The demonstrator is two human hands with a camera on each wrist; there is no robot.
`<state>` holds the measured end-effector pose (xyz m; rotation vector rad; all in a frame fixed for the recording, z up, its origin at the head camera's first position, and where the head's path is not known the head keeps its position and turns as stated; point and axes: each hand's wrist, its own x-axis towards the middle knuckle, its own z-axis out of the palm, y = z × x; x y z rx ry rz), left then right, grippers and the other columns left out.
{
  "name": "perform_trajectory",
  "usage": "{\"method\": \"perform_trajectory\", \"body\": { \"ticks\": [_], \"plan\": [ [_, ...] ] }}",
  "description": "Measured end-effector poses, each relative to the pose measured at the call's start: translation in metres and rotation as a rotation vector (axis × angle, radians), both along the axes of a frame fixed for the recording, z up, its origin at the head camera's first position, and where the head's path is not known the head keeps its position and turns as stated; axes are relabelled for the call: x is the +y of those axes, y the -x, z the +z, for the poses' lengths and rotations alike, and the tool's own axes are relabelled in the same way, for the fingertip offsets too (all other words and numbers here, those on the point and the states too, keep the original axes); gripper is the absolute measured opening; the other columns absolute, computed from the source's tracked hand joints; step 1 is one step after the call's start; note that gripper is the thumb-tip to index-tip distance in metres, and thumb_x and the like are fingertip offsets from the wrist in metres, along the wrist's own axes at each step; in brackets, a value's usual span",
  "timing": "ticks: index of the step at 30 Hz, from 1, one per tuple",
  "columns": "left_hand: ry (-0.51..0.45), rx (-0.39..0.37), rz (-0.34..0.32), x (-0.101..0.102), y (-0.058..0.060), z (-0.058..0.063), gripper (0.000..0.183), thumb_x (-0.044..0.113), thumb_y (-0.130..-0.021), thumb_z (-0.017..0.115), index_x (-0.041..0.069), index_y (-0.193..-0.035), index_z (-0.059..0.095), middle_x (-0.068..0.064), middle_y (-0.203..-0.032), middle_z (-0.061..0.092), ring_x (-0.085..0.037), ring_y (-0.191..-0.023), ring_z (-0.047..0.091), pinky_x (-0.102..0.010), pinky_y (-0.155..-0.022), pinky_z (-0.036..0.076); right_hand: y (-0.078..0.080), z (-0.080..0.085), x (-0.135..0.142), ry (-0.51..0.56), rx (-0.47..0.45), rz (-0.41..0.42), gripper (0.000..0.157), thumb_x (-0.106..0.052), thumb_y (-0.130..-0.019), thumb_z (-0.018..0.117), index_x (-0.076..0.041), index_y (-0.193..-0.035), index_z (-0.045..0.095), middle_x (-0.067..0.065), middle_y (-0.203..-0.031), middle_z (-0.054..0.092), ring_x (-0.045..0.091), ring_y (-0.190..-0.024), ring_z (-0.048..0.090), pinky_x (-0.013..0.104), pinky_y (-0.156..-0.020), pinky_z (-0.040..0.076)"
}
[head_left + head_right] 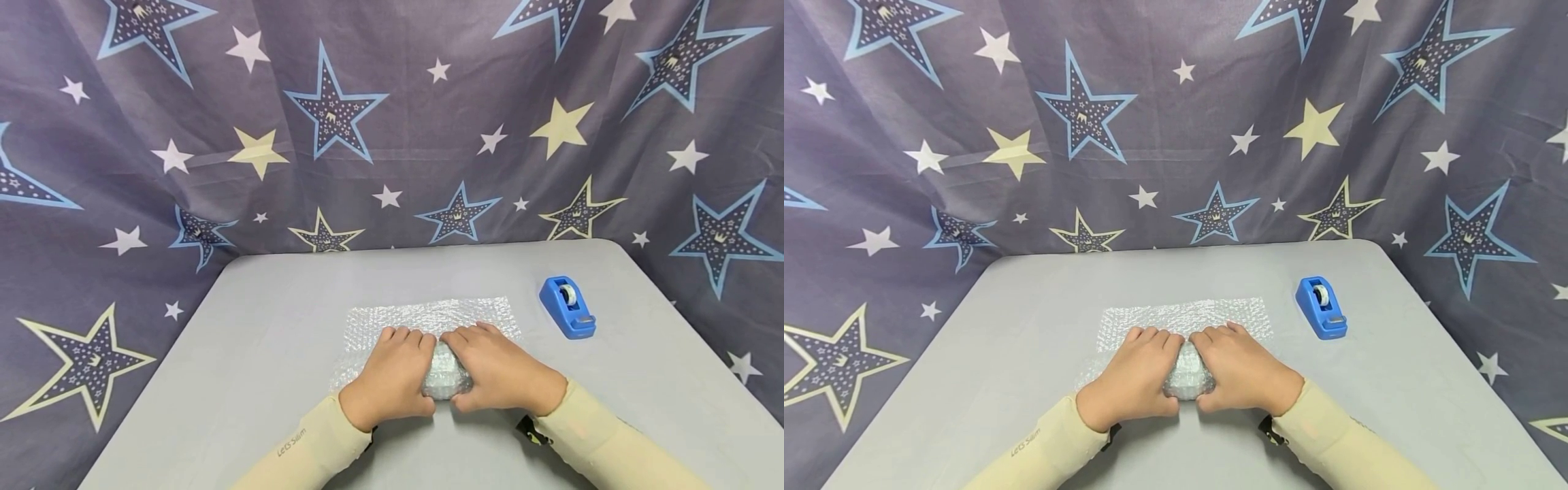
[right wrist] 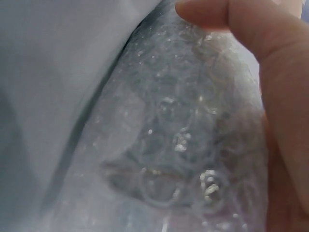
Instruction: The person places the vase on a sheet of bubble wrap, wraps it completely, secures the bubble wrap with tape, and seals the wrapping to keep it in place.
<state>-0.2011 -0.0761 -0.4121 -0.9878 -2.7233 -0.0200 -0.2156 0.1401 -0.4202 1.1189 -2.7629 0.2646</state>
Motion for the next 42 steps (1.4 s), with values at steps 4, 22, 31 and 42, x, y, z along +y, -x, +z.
{"method": "perform_trajectory", "body": {
  "ticks": [4,22,31,42],
  "plan": [
    [0.007,0.008,0.001,0.0000,0.0000,-0.0003,0.070,0.044,-0.056,0.084,0.010,-0.112,0.062,0.001,-0.097,0.066,-0.019,-0.087,0.056,-0.035,-0.079,0.037,0.0000,0.0002,-0.0003,0.001,-0.001,0.000,0.091,-0.054,-0.065,0.081,-0.006,-0.139,0.056,0.002,-0.123,0.067,0.023,-0.117,0.063,0.059,-0.107,0.044],
    [-0.003,0.063,-0.001,-0.0007,0.0005,-0.0029,0.071,0.045,-0.051,0.084,0.012,-0.106,0.055,0.002,-0.088,0.063,-0.019,-0.076,0.057,-0.034,-0.071,0.035,-0.0001,-0.0001,-0.0013,0.050,-0.013,-0.006,0.088,-0.051,-0.061,0.085,-0.012,-0.133,0.050,-0.002,-0.113,0.068,0.020,-0.110,0.065,0.063,-0.109,0.041],
    [0.011,0.058,-0.002,-0.0001,0.0007,-0.0011,0.067,0.044,-0.053,0.085,0.012,-0.104,0.056,0.002,-0.086,0.063,-0.019,-0.075,0.059,-0.034,-0.070,0.035,-0.0014,0.0025,0.0005,0.040,-0.004,0.003,0.091,-0.053,-0.064,0.085,-0.011,-0.137,0.052,0.000,-0.120,0.070,0.023,-0.115,0.065,0.064,-0.110,0.040],
    [-0.012,0.044,-0.008,-0.0004,0.0009,0.0001,0.073,0.042,-0.052,0.086,0.009,-0.111,0.061,0.001,-0.093,0.052,-0.015,-0.070,0.055,-0.033,-0.068,0.033,-0.0015,0.0027,0.0007,0.032,-0.001,-0.002,0.090,-0.053,-0.065,0.083,-0.010,-0.138,0.053,0.000,-0.124,0.068,0.024,-0.117,0.065,0.065,-0.110,0.039]
  ]
}}
